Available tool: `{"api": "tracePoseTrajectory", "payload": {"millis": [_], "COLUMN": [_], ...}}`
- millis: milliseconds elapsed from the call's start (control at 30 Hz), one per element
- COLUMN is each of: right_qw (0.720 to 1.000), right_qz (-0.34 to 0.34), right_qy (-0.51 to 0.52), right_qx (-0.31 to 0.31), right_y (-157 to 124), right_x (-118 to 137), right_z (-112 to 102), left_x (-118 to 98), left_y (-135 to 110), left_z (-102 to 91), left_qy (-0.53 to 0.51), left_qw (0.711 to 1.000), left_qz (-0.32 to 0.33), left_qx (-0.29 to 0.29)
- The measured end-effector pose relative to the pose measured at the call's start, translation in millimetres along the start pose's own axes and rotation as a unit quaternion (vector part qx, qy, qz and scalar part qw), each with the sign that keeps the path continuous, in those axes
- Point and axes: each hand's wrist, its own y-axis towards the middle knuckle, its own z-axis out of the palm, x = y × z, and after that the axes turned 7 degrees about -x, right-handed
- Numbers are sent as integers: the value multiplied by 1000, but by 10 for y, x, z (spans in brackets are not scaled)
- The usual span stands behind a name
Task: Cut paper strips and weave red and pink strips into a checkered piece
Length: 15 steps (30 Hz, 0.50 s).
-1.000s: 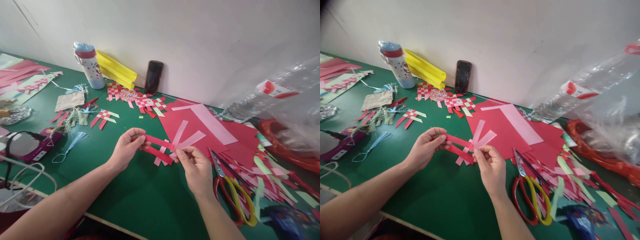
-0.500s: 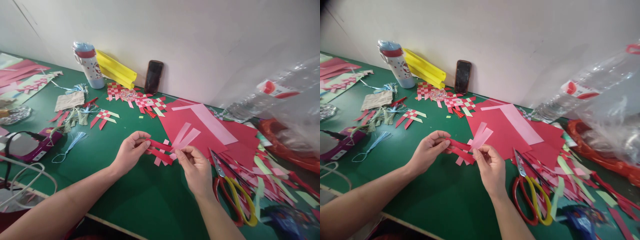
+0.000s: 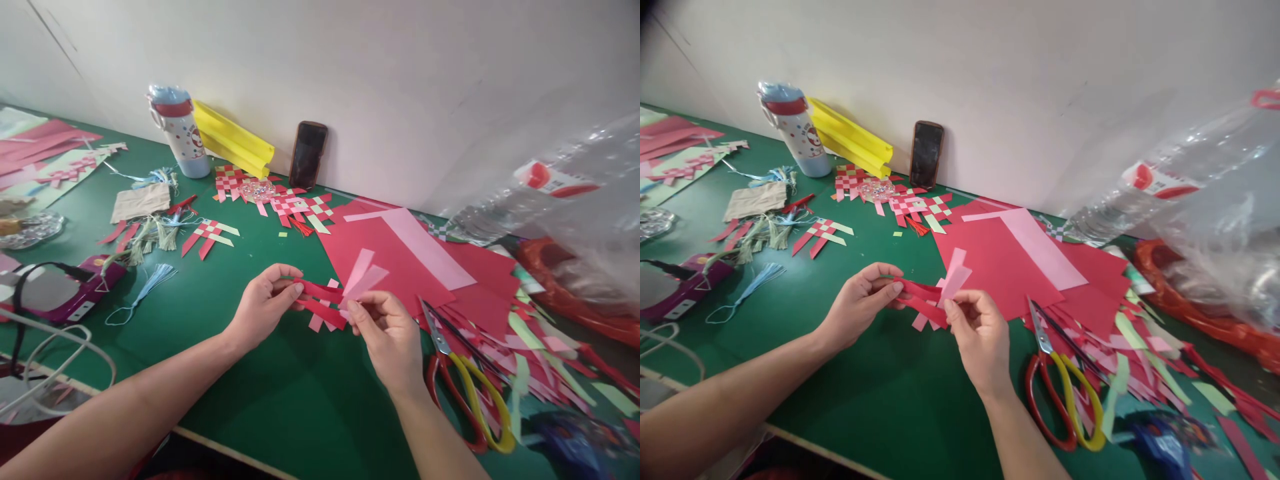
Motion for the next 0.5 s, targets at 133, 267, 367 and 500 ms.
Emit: {"api": "tracePoseTrajectory", "payload": {"millis": [133, 267, 367, 500], "right_qw": [997, 994, 992, 992], "right_qz": [29, 47, 62, 56], "right_qy": [64, 61, 59, 27], "right_qx": [20, 74, 90, 114], "right_y": [21, 26, 21, 16], "right_x": [-14, -50, -73, -43], "right_z": [13, 9, -8, -27], "left_x": [-6, -27, -28, -17], "left_y": [-3, -15, -14, -3], "left_z": [-2, 6, 1, -14], "left_qy": [4, 3, 9, 28], "left_qw": [1000, 1000, 1000, 999], "left_qz": [-1, -7, 0, 15], "left_qx": [-5, -1, -5, -15]}}
